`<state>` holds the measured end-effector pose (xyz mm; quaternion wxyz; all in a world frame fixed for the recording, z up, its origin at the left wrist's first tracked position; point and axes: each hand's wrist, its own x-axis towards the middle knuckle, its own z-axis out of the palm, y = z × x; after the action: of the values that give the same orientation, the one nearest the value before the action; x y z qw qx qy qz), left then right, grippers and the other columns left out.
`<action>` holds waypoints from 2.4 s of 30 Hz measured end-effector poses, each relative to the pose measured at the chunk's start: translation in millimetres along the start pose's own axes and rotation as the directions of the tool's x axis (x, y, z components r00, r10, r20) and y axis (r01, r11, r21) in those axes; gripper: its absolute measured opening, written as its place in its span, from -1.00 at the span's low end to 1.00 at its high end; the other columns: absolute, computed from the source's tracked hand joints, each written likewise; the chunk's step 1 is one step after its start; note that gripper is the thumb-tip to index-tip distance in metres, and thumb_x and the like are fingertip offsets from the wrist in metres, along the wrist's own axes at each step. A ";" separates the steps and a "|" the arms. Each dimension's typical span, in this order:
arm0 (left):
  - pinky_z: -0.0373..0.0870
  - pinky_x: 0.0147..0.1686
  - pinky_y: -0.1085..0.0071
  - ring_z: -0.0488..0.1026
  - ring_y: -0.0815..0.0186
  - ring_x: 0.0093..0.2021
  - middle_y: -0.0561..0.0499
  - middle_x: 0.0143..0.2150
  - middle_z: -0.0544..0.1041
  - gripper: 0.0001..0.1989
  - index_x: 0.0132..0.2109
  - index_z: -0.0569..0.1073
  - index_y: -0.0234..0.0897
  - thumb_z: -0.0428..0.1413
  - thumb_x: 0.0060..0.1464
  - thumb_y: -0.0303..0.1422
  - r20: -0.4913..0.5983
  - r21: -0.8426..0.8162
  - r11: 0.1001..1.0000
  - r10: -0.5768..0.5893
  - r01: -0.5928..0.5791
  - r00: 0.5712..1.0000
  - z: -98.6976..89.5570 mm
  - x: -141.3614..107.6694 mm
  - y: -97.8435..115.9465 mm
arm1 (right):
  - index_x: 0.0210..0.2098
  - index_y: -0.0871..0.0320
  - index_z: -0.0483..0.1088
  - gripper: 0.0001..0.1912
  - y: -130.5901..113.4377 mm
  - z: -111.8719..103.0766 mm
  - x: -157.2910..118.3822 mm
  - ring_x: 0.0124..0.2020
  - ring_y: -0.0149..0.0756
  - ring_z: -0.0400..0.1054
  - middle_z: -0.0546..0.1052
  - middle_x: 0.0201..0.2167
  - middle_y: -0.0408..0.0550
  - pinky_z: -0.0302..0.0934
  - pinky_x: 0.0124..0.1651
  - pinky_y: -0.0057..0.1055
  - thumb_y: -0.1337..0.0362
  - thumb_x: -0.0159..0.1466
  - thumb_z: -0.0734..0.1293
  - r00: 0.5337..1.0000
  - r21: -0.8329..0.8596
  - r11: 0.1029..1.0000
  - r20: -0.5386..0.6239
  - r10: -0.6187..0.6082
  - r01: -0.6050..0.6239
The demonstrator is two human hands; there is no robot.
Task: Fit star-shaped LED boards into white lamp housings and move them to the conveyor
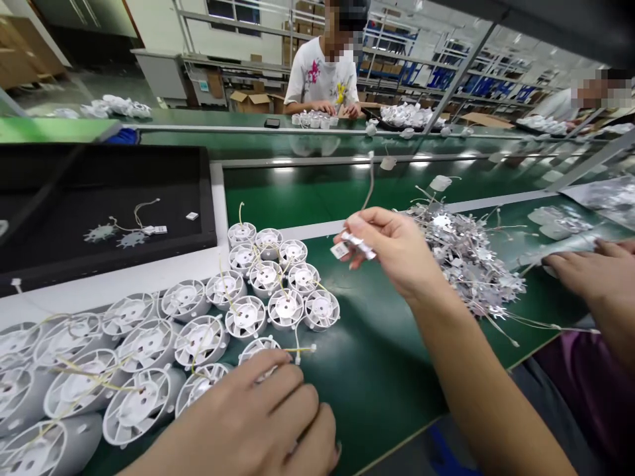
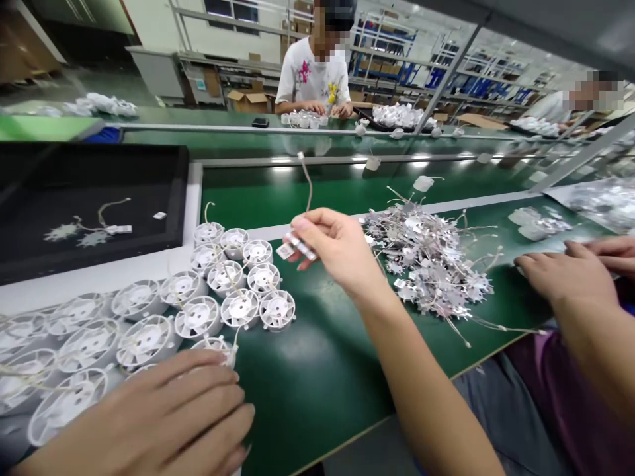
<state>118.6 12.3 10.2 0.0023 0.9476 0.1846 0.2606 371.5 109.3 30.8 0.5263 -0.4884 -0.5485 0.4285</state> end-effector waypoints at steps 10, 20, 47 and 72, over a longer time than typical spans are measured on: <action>0.70 -0.34 0.19 0.75 -0.02 -0.04 -0.14 0.09 0.72 -0.40 0.37 0.40 -0.22 -0.03 0.53 0.14 -0.032 -0.010 0.896 -0.445 0.445 0.895 -25.3 47.6 -47.2 | -0.34 0.10 0.65 -0.78 6.1 20.3 -36.6 -0.43 -0.34 0.63 0.75 -0.33 -0.10 0.60 -0.40 -0.46 0.13 0.24 0.67 0.984 0.165 0.970 -0.040 -0.174 0.179; 0.59 -0.14 0.79 0.74 0.47 -0.16 0.25 -0.09 0.75 -0.74 0.14 0.58 -0.06 0.21 0.36 -0.38 0.000 -0.470 0.738 -0.548 0.483 0.837 -18.6 65.4 -55.7 | 0.01 -0.12 0.69 -0.64 15.1 13.1 -51.5 0.22 -0.24 0.60 0.73 0.12 -0.18 0.46 0.34 -0.27 0.48 0.37 0.53 0.890 0.148 0.890 0.092 -0.446 0.431; 0.55 -0.29 0.81 0.69 0.47 -0.24 0.27 -0.11 0.74 -0.84 -0.02 0.70 -0.01 0.26 0.40 -0.41 0.132 -0.578 0.686 -0.455 0.441 0.881 -32.1 65.0 -67.2 | -0.41 0.02 0.69 -0.79 -2.8 5.4 -43.5 -0.49 -0.38 0.45 0.63 -0.51 -0.21 0.33 -0.42 -0.51 0.12 0.33 0.60 0.943 -0.010 0.999 0.332 -0.026 0.031; 0.27 -0.30 0.21 0.46 0.12 -0.30 0.00 -0.31 0.49 -0.79 -0.31 0.49 -0.23 0.37 0.22 -0.38 0.335 0.204 0.979 -0.068 -0.002 0.940 4.0 47.3 -62.5 | -0.20 0.08 0.37 -0.54 12.0 -3.4 -38.5 -0.47 -0.38 0.50 0.62 -0.35 -0.09 0.19 -0.58 -0.54 -0.19 0.55 0.28 0.785 -0.139 0.970 0.570 0.243 -0.199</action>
<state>136.4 87.5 23.8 -0.0571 0.9705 0.2226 0.0729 374.7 73.0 13.2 0.2613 -0.4127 -0.6371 0.5962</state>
